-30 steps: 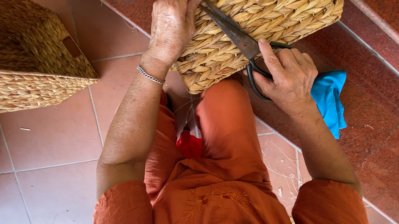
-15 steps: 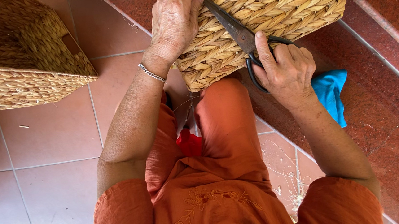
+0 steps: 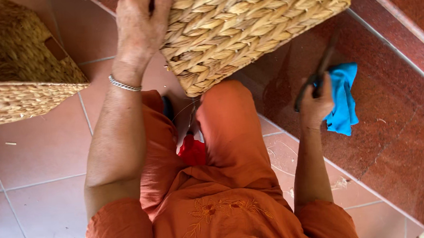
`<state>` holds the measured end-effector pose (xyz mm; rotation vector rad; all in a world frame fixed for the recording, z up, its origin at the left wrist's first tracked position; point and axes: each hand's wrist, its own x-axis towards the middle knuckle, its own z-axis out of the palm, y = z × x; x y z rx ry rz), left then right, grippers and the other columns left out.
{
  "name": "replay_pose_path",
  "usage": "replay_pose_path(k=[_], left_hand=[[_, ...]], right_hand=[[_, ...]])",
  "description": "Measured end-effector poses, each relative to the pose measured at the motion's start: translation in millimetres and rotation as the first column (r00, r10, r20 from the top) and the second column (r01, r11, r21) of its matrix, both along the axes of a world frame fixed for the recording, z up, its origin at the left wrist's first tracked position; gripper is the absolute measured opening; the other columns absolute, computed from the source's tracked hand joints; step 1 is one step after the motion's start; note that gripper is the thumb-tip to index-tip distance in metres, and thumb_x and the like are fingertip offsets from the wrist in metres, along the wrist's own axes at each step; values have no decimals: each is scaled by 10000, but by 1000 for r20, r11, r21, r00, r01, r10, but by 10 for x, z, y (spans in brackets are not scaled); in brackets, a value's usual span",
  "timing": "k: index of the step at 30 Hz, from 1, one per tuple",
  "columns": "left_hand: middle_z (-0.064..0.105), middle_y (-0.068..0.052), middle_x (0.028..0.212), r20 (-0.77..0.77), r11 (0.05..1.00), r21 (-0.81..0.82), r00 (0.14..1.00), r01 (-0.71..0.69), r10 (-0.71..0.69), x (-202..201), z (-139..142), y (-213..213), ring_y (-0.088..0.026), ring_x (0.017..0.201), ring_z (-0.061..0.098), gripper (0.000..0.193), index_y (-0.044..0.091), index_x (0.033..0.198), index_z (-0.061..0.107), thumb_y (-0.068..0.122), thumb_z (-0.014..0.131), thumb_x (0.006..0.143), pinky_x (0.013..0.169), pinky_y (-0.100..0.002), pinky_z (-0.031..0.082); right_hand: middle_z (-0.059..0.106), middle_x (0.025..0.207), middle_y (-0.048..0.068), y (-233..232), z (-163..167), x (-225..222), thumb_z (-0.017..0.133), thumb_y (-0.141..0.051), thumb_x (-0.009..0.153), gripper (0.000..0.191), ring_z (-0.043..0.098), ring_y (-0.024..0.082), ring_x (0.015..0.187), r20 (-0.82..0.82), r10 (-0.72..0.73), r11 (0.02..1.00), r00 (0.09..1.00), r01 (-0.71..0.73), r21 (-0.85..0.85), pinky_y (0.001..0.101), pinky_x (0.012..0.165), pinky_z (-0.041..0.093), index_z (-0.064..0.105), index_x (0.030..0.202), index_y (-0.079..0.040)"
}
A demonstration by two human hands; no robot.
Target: The person trims loose strands from a woven basket using shears and wipes the basket with a blue cloth. The person rotates the basket to access different edges and continues trimming and wiping throughout the clip.
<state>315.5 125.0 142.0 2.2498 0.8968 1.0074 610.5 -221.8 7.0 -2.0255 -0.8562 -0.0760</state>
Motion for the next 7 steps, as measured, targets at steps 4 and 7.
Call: replay_pose_path(k=[4, 7], left_hand=[[629, -56, 653, 9, 991, -133, 1000, 11, -10, -4, 60, -75, -153, 535, 534, 410, 18, 834, 701, 275, 624, 1143, 518, -351, 433], [574, -59, 614, -33, 990, -141, 999, -30, 26, -23, 20, -49, -174, 525, 489, 510, 18, 754, 657, 317, 657, 1166, 511, -365, 393]], right_hand=[[757, 1066, 193, -74, -156, -176, 852, -266, 855, 597, 734, 356, 892, 152, 24, 908, 988, 43, -418, 469, 760, 599, 651, 1383, -75], [724, 1105, 204, 43, -133, -332, 860, -305, 836, 669, 731, 393, 906, 131, 119, 837, 984, -29, -546, 499, 753, 592, 604, 1419, -98]])
